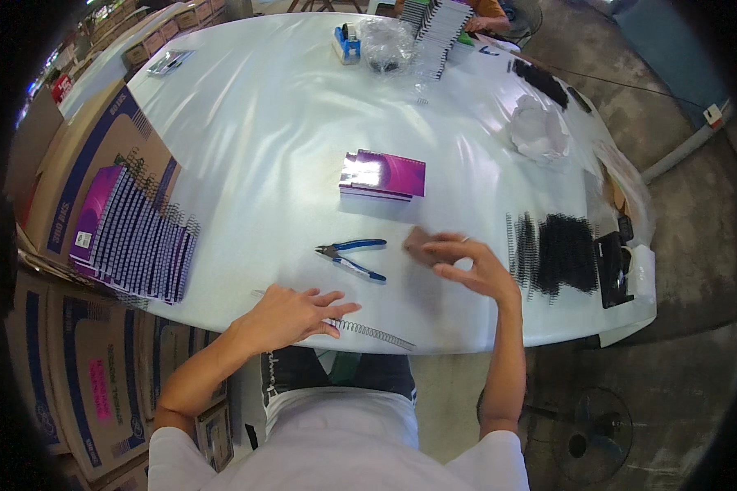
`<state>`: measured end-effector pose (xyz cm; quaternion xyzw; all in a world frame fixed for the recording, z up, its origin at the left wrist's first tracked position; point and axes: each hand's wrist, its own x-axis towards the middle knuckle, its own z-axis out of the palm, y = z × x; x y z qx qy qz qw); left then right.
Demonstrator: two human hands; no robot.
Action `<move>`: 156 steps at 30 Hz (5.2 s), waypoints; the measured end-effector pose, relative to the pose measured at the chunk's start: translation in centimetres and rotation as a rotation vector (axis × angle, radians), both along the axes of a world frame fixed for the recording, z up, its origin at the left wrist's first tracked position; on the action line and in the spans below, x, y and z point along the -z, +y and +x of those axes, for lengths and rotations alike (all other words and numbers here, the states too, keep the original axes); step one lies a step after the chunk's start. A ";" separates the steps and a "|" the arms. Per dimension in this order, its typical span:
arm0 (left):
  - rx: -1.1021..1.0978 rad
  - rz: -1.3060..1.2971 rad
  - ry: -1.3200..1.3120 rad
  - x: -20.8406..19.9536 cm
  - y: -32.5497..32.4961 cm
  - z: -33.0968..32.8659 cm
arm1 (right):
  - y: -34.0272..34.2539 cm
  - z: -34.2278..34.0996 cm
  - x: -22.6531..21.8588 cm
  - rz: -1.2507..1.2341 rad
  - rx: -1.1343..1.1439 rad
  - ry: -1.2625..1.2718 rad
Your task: The person assembles spiral notebooks by hand, threading plastic coils through the holes of covers and pages, and cutting the excess coil using a pair of pliers.
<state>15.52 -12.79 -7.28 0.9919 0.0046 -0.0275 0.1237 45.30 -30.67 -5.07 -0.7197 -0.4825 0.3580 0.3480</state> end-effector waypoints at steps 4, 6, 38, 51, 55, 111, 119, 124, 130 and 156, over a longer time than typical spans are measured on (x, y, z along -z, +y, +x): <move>-0.304 0.008 -0.090 -0.2 -0.1 0.1 | 2.6 -4.0 1.5 0.142 -0.478 0.434; -0.366 -0.038 -0.137 -0.3 0.1 -0.1 | 3.9 -4.5 2.1 0.076 -0.472 0.392; -0.311 -0.051 0.063 -0.5 4.9 -1.0 | 8.1 -7.2 1.3 0.093 -0.446 0.305; -0.312 -0.200 0.059 -1.5 4.7 -2.4 | 8.5 -8.6 2.3 0.112 -0.524 0.367; -0.391 -0.251 -0.104 -0.3 5.1 -3.4 | 8.2 -8.2 2.4 0.237 -0.555 0.631; -0.557 -1.224 -0.300 3.8 5.7 -5.0 | 2.4 -4.4 -1.7 -0.029 -0.052 -0.633; -0.482 -0.456 -0.546 3.9 4.4 -6.0 | 8.6 -10.4 4.5 0.279 -0.110 -0.805; -0.744 -0.441 -0.634 6.5 2.9 -4.6 | 9.3 -11.3 8.9 0.341 -0.018 -0.912; -0.746 -0.191 -0.542 5.4 2.6 -4.2 | 7.3 -17.9 4.8 0.514 -0.102 -0.729; -0.798 0.011 -0.612 4.6 2.3 -3.5 | 8.2 -19.8 2.3 0.507 -0.096 -0.776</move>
